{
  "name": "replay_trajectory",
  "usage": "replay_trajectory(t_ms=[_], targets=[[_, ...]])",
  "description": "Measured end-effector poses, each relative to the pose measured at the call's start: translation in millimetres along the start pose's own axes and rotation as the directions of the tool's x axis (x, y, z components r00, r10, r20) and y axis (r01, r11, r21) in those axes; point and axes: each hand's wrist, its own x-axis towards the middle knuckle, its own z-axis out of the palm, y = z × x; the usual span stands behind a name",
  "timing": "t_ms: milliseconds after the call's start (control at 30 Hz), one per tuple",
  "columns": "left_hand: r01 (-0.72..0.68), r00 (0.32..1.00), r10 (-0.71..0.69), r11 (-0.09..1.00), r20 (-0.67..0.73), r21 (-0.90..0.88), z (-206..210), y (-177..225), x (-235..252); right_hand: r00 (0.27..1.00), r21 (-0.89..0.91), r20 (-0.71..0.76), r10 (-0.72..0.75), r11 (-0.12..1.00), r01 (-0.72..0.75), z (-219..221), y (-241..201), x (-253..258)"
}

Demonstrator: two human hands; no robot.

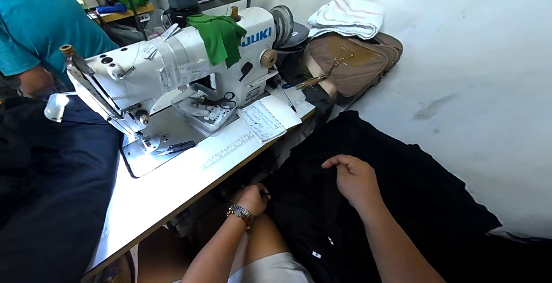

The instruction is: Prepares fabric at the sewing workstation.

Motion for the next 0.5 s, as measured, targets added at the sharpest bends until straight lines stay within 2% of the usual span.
replay_trajectory(t_ms=[200,267,333,400,500], targets=[[-0.112,0.977,0.028,0.909,-0.211,-0.401,-17,13,-12,0.996,0.001,0.082,-0.021,1.0,0.021,3,-20,-9],[-0.143,0.967,0.029,0.884,-0.253,-0.445,-27,28,-19,0.981,-0.011,0.188,-0.039,0.999,0.042,11,-25,-16],[-0.16,0.962,0.023,0.857,-0.273,-0.49,-31,45,-23,0.936,-0.086,0.351,0.005,0.996,0.027,25,-30,-24],[-0.143,0.966,-0.003,0.826,-0.259,-0.545,-35,66,-30,0.897,-0.177,0.442,0.027,0.982,0.058,46,-33,-34],[-0.162,0.964,-0.001,0.788,-0.265,-0.594,-38,83,-36,0.928,-0.202,0.369,-0.044,0.971,0.127,59,-31,-36]])
